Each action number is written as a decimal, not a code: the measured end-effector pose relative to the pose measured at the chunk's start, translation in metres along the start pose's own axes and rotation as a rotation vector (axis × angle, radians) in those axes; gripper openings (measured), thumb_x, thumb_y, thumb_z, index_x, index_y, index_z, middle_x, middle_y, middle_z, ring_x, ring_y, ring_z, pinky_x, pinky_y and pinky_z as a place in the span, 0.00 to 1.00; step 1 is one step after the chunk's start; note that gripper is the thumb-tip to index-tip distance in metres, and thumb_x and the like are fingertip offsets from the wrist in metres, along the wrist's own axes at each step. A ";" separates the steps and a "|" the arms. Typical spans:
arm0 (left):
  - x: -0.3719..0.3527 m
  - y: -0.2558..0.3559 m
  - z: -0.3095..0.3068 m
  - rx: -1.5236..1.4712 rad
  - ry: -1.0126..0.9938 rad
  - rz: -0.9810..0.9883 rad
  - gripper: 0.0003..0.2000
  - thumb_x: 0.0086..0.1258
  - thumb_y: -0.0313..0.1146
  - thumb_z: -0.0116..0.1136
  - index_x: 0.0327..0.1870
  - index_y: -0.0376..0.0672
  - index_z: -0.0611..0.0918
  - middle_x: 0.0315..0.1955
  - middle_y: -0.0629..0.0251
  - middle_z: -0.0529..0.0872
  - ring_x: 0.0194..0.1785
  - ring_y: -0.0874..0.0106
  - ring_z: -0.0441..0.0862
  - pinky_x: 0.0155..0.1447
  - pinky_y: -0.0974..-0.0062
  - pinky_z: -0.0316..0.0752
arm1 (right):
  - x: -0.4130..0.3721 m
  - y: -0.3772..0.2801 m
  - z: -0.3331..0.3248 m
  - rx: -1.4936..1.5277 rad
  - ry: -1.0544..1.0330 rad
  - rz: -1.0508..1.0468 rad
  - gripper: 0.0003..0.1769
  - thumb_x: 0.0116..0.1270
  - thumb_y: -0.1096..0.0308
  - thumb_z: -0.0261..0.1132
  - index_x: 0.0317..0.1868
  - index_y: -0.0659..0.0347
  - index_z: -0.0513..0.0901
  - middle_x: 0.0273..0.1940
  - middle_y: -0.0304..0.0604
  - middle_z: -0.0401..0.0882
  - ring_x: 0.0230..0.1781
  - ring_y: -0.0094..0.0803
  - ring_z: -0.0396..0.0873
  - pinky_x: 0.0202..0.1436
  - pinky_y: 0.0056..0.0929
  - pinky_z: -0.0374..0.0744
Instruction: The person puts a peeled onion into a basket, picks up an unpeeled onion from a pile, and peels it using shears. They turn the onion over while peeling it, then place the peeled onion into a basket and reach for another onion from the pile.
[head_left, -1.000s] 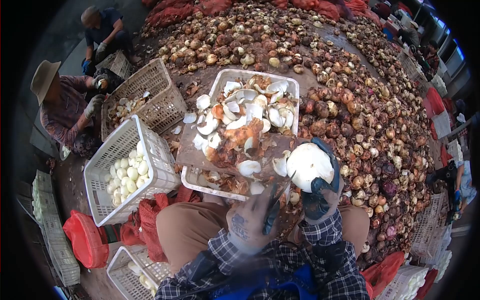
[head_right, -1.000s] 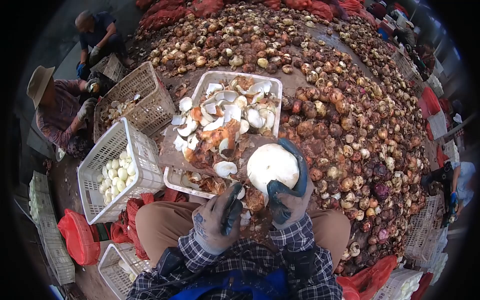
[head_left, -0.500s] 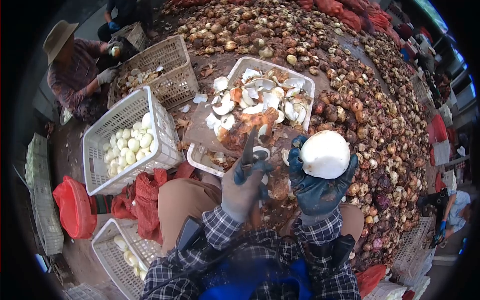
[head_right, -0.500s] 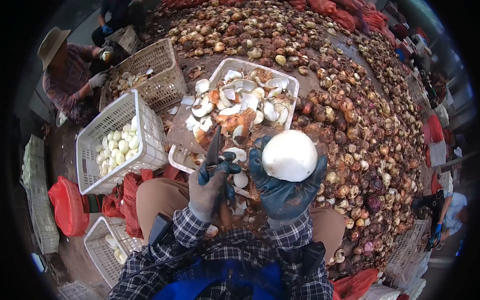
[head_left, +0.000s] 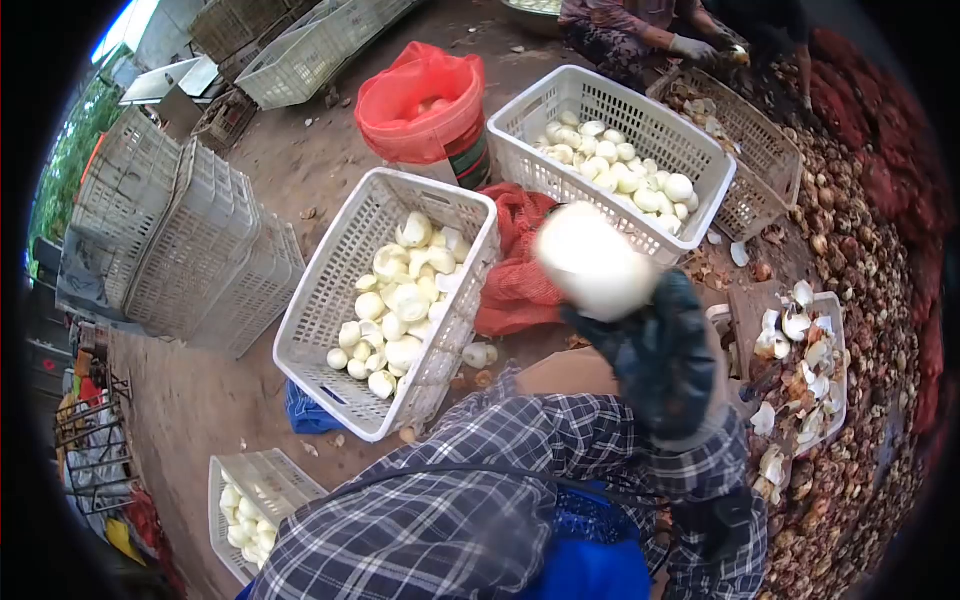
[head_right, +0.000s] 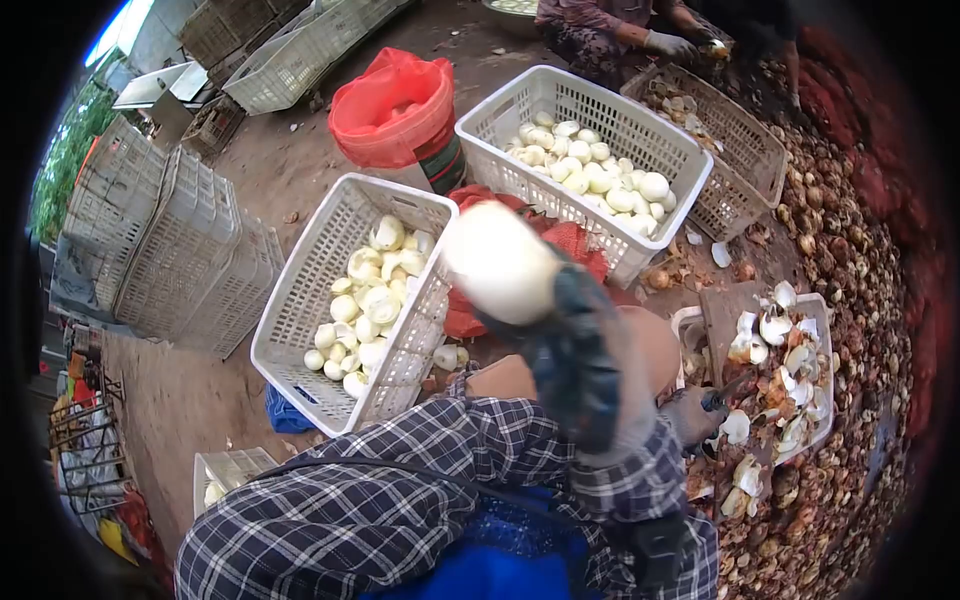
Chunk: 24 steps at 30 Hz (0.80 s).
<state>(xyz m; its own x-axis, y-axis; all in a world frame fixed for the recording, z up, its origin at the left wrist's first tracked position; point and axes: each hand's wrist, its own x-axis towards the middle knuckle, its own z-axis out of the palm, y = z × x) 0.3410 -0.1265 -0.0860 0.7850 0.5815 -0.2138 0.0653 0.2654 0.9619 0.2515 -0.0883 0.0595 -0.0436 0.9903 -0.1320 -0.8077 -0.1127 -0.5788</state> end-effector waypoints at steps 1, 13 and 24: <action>-0.003 0.002 -0.005 0.013 0.013 0.003 0.14 0.67 0.40 0.57 0.42 0.37 0.82 0.30 0.57 0.84 0.37 0.66 0.81 0.43 0.68 0.75 | 0.007 0.013 -0.007 -0.222 -0.016 -0.032 0.26 0.69 0.58 0.60 0.62 0.64 0.71 0.53 0.47 0.78 0.50 0.31 0.77 0.55 0.29 0.77; 0.010 -0.039 0.004 0.076 -0.065 -0.020 0.12 0.65 0.37 0.59 0.40 0.36 0.81 0.26 0.63 0.85 0.28 0.73 0.80 0.33 0.72 0.74 | -0.224 -0.113 -0.151 -0.560 0.652 -1.162 0.30 0.72 0.52 0.55 0.64 0.67 0.67 0.62 0.59 0.68 0.62 0.53 0.70 0.65 0.51 0.72; 0.023 -0.032 0.049 0.689 -0.115 0.059 0.28 0.57 0.39 0.67 0.56 0.33 0.74 0.37 0.52 0.87 0.40 0.64 0.85 0.47 0.68 0.78 | -0.271 -0.014 -0.278 -0.666 1.837 -0.348 0.38 0.58 0.52 0.71 0.64 0.61 0.69 0.62 0.55 0.69 0.56 0.44 0.74 0.58 0.38 0.76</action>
<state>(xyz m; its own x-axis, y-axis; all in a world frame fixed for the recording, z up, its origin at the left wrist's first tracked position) 0.3874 -0.1587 -0.1131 0.8572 0.4844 -0.1747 0.3658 -0.3341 0.8686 0.4381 -0.3777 -0.1204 0.9417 -0.2370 -0.2387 -0.3192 -0.4059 -0.8564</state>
